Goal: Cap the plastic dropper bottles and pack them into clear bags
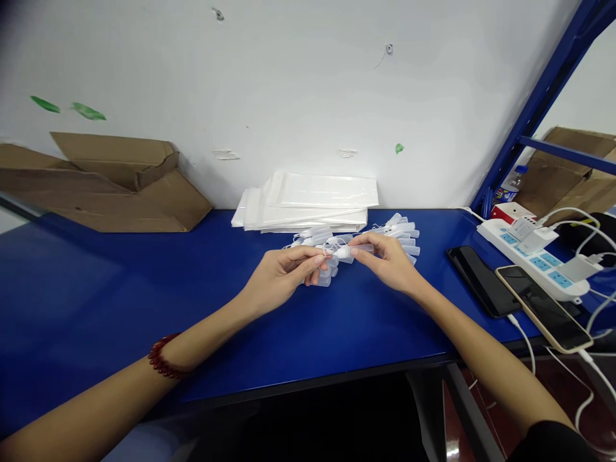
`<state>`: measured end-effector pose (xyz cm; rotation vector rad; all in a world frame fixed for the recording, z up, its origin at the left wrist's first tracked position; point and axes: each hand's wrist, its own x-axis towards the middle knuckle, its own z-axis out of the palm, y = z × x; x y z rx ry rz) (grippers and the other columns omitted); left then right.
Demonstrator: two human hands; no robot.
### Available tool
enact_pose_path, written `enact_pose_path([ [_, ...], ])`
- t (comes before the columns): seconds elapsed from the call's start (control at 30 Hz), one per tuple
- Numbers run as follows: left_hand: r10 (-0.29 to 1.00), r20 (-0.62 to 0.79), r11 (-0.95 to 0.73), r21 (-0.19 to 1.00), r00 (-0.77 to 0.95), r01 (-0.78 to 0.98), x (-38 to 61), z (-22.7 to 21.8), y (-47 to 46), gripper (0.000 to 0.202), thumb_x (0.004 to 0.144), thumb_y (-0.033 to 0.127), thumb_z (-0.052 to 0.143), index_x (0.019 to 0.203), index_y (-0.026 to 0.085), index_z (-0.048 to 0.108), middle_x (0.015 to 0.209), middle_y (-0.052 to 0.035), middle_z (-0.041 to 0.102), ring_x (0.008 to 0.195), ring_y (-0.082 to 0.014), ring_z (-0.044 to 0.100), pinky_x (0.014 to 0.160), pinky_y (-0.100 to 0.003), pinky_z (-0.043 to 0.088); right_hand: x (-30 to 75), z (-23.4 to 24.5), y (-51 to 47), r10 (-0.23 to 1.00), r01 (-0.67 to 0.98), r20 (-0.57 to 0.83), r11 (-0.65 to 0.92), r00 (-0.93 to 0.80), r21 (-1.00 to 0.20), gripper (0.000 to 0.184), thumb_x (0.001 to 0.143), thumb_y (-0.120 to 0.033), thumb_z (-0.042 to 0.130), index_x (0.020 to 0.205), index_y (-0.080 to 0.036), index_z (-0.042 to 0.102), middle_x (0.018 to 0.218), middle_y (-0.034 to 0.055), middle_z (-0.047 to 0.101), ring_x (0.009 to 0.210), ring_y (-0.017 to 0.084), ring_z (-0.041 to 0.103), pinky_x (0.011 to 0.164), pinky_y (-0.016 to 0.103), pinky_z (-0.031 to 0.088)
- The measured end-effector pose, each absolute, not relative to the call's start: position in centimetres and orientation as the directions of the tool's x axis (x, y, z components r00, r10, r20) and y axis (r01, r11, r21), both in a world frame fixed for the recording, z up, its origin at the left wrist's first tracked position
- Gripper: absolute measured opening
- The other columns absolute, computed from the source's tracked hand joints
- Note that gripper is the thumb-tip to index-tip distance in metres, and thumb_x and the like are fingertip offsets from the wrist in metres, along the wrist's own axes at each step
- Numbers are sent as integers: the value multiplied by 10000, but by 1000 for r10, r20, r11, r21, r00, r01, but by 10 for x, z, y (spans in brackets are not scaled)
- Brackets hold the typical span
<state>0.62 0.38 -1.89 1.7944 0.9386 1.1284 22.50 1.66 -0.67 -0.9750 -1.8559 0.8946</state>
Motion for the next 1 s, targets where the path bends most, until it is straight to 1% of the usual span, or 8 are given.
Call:
enact_pose_path([
  [0.2, 896, 301, -359, 924, 327, 133, 6, -16, 4, 316, 857, 451, 639, 795, 147, 702, 590, -10, 622, 504, -118, 556, 489, -244, 483, 225, -6, 16, 872, 281, 335, 442, -356, -852, 196, 853, -347, 601, 933, -188, 682, 898, 42, 687, 820, 185, 605, 758, 353, 458],
  [0.4, 887, 325, -390, 908, 329, 154, 6, -17, 3, 311, 878, 434, 620, 765, 155, 694, 557, -7, 600, 503, -118, 540, 487, -241, 473, 224, -9, 17, 871, 273, 341, 445, -353, -853, 178, 850, -339, 614, 929, -199, 691, 897, 33, 699, 818, 183, 614, 751, 343, 467],
  [0.8, 890, 322, -382, 913, 323, 142, 7, -18, 4, 328, 866, 459, 632, 773, 152, 699, 593, -28, 634, 511, -125, 558, 476, -246, 496, 224, -7, 16, 879, 260, 340, 432, -333, -863, 193, 851, -365, 617, 921, -202, 695, 869, 28, 697, 794, 173, 597, 724, 330, 454],
  [1.0, 896, 315, -370, 919, 312, 134, 7, -18, 3, 309, 854, 446, 644, 803, 148, 707, 624, -26, 641, 517, -119, 564, 483, -240, 502, 224, -8, 17, 878, 251, 339, 431, -338, -867, 198, 847, -364, 616, 916, -195, 693, 871, 31, 698, 791, 174, 601, 740, 335, 457],
])
